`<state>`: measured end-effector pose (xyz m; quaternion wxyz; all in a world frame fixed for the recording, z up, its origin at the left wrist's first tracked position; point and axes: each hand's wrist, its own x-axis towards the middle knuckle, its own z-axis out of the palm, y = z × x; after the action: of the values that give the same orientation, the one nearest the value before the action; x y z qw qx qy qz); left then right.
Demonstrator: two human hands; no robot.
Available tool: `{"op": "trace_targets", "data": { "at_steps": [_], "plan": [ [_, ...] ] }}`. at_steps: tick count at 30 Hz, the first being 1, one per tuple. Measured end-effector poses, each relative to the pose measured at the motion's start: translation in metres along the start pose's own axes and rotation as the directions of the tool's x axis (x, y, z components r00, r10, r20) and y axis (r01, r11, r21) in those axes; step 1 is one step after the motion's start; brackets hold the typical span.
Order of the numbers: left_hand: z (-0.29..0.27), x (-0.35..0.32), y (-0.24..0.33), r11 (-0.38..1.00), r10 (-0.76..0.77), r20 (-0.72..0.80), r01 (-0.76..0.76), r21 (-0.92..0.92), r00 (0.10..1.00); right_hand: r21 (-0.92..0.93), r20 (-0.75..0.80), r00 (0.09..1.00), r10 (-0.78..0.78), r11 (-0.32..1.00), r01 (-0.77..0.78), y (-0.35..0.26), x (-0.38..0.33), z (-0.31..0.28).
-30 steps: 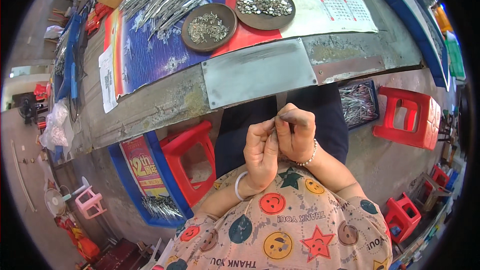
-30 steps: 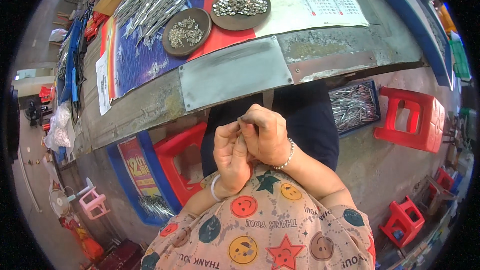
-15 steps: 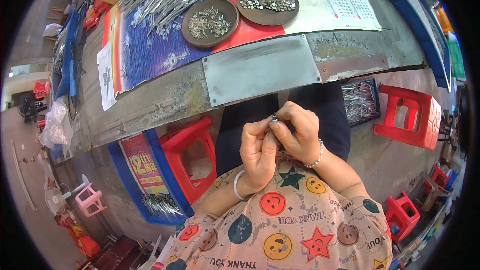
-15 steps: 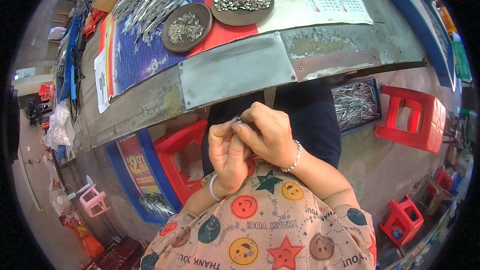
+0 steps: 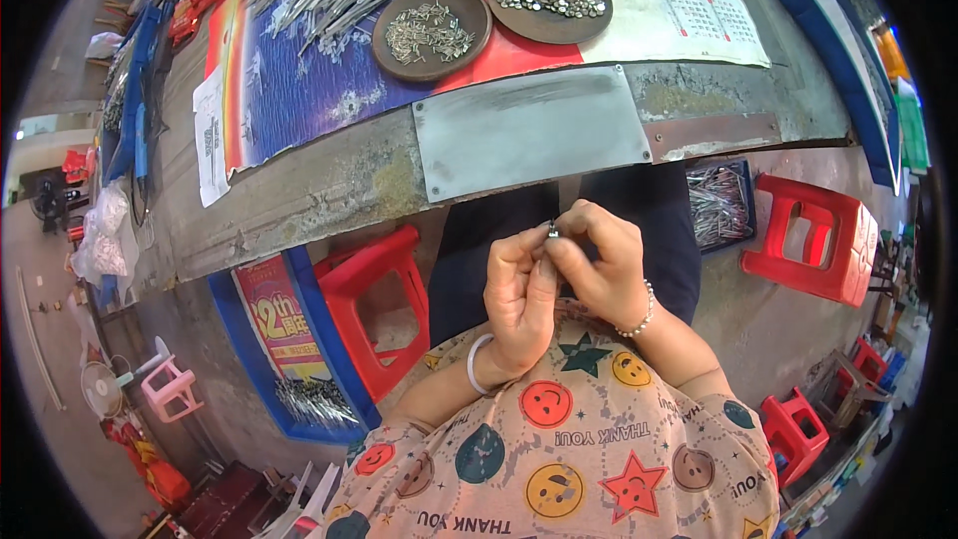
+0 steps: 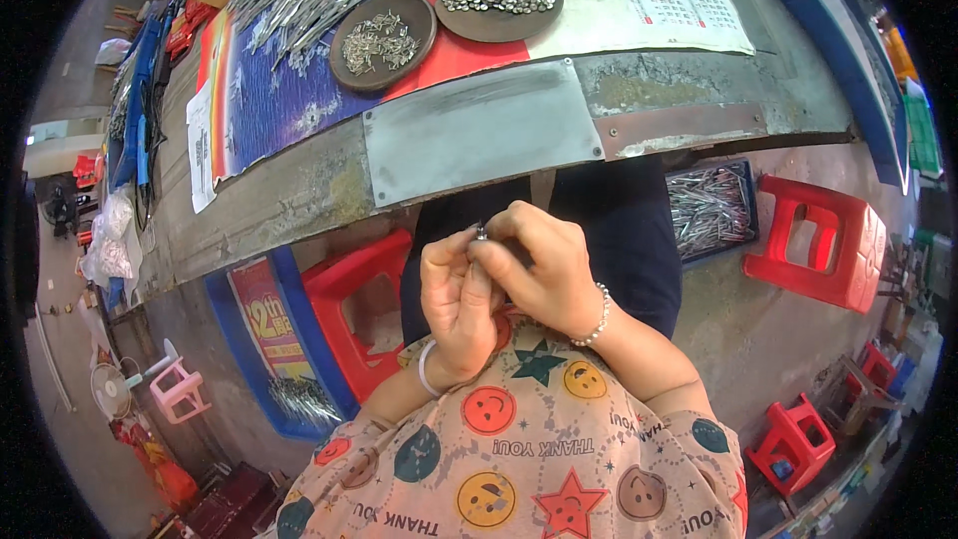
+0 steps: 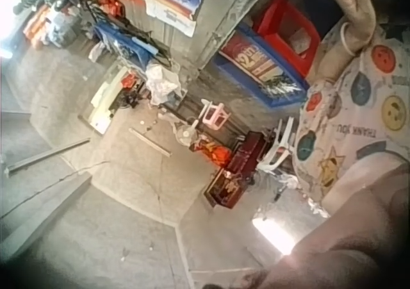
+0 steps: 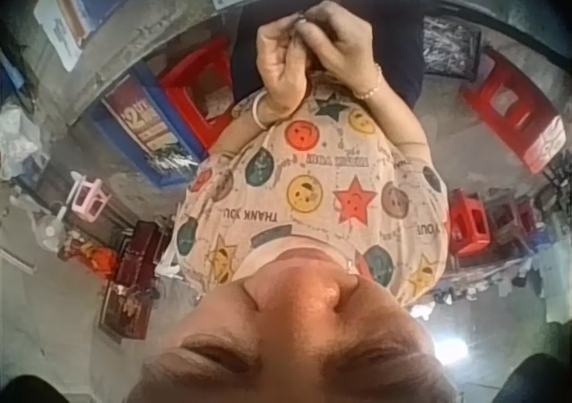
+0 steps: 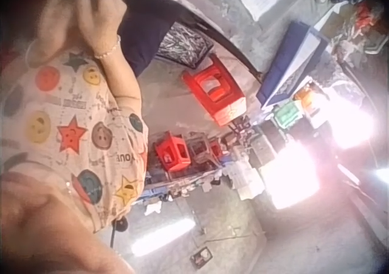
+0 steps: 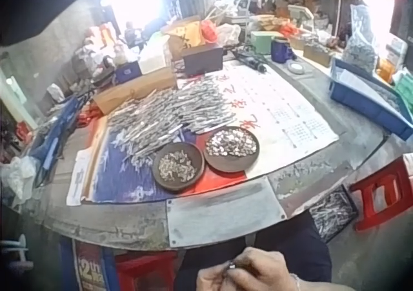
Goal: Manually assembling small metal pins and circular washers at a workshop table.
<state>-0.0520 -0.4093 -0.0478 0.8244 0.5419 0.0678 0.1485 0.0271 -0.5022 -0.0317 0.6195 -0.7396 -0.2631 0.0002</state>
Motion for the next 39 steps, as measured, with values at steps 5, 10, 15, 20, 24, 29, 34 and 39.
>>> {"op": "trace_targets", "data": {
  "at_steps": [5,10,15,20,24,29,34,39],
  "plan": [
    [-0.001,0.000,-0.001,0.999,0.033,0.009,-0.033,0.019,0.999,-0.209,0.013,0.980,-0.200,0.958,0.198,0.003,0.001,0.001],
    [-0.002,-0.002,-0.006,0.999,-0.009,-0.007,0.009,-0.031,1.000,-0.368,0.080,0.990,-0.115,0.920,0.137,-0.001,-0.005,0.004],
    [-0.002,-0.003,0.002,0.999,0.016,0.055,-0.013,-0.046,0.998,0.162,0.081,0.950,0.301,0.937,-0.311,-0.014,-0.004,-0.004],
    [-0.004,-0.004,-0.003,1.000,0.010,-0.035,-0.010,0.008,0.999,-0.009,0.011,1.000,0.001,1.000,-0.001,-0.008,-0.005,0.000],
    [-0.005,-0.005,-0.005,0.999,0.034,-0.028,-0.034,-0.017,0.999,-0.051,-0.014,1.000,-0.024,0.998,0.024,-0.007,-0.006,0.004],
    [-0.005,-0.004,-0.005,0.999,0.041,0.005,-0.040,-0.019,0.999,-0.195,0.014,0.999,-0.034,0.980,0.037,-0.011,-0.011,0.005],
    [-0.001,-0.005,-0.007,0.994,-0.037,-0.065,0.030,-0.106,0.997,-0.087,0.010,0.992,0.126,0.988,-0.124,-0.011,-0.011,0.006],
    [-0.001,-0.005,-0.006,0.998,0.048,0.044,-0.046,-0.045,0.998,0.325,0.095,0.925,0.367,0.867,-0.377,-0.006,-0.007,-0.006]
  ]
}}
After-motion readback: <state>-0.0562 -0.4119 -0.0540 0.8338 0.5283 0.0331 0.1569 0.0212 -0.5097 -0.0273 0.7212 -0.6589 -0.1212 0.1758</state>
